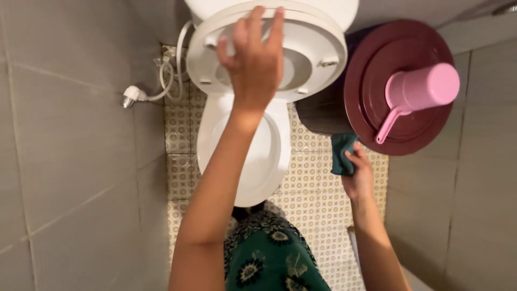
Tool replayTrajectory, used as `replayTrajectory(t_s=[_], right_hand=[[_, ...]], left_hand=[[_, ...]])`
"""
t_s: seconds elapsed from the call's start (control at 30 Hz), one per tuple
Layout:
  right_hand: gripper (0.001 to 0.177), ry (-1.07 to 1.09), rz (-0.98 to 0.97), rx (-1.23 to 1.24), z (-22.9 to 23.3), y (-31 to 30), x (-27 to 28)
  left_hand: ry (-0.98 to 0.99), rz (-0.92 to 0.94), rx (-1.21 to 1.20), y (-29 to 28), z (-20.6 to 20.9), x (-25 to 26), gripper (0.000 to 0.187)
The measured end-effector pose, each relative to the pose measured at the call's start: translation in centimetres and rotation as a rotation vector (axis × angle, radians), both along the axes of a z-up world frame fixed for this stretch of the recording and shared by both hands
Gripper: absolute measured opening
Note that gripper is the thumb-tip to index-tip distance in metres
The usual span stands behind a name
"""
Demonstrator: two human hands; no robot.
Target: The recorder cleans the inside and outside of a toilet bowl using a toilet brush and a sponge.
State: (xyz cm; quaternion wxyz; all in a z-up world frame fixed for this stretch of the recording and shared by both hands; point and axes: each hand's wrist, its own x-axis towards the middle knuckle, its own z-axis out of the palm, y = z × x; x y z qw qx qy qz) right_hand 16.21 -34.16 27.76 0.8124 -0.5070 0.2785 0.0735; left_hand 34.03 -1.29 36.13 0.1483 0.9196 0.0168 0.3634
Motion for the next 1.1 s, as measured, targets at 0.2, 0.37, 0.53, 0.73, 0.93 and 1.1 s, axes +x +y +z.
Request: replayTrajectory(t_s=[0.2, 0.37, 0.53, 0.73, 0.93, 1.1], right_hand=[[0.041, -0.034, -0.02, 0.022, 5.3, 2.5, 1.2], [0.046, -0.474, -0.081, -0.388, 10.5, 8.0, 1.8], [0.041, -0.775, 0.563, -1.049, 10.5, 13.3, -4.4], [0.037, -0.696, 0.792, -0.989, -2.1, 11.5, -13.4], [0.03, -0.19, 0.526, -0.895, -18.0, 6.2, -12.6], [0.027, -0.343, 0.546, -1.236, -24.1, 6.0, -6.9]], left_hand=[[0.037, 0.066, 0.048, 0.3, -0.7, -3.8, 0.049], [-0.031, 0.064, 0.087, 1.0, -2.4, -13.9, 0.032], [0.006, -0.076, 0.064, 2.0, -5.5, -28.4, 0.014], [0.247, -0.227, -0.019, 3.0, -12.1, -39.9, 0.021], [0.399, -0.211, -0.103, 2.4, -21.4, -43.9, 0.028], [0.551, -0.084, -0.026, 1.4, -26.9, -44.7, 0.019]])
